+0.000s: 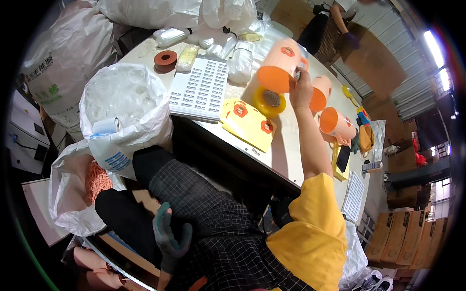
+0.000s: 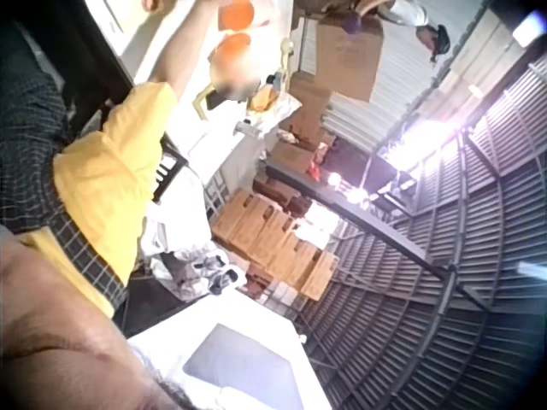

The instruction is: The person peels a brand label from a sheet and applies it to a thermos, then removes a small internal component from a bag and places it inside the thermos before setting the unit aside.

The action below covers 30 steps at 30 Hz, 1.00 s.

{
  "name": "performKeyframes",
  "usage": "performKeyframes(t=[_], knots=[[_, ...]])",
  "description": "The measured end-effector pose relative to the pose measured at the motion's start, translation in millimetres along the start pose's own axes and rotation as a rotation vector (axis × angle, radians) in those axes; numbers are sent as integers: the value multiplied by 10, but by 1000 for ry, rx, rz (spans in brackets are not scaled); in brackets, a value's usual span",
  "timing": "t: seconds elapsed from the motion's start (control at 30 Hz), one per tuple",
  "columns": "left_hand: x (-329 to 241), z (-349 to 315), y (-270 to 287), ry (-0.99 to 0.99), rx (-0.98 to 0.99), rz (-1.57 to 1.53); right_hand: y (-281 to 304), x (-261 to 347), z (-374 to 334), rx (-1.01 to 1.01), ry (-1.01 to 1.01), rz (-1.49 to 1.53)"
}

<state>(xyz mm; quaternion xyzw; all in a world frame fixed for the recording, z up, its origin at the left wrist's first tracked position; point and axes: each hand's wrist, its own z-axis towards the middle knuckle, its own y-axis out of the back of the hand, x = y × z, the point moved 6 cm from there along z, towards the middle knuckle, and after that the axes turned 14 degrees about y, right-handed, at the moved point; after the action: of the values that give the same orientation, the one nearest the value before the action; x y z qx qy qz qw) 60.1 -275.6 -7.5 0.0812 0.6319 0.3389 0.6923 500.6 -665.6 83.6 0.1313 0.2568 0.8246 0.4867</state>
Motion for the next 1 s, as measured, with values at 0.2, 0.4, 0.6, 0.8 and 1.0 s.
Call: performKeyframes(t=[0.2, 0.4, 0.6, 0.8, 1.0], knots=[[370, -240, 602, 127, -325, 195, -784, 271, -493, 83, -255, 20], [1918, -985, 1329, 557, -889, 363, 283, -667, -2166, 594, 180, -1129], [3319, -3637, 1925, 1452, -1736, 128, -24, 2613, -1378, 154, 490, 395], [4694, -4062, 2750, 1227, -1656, 327, -114, 4108, -868, 488, 522, 923], [4918, -4280, 2578, 1617, -1157, 832, 26, 5016, -602, 659, 872, 1023]])
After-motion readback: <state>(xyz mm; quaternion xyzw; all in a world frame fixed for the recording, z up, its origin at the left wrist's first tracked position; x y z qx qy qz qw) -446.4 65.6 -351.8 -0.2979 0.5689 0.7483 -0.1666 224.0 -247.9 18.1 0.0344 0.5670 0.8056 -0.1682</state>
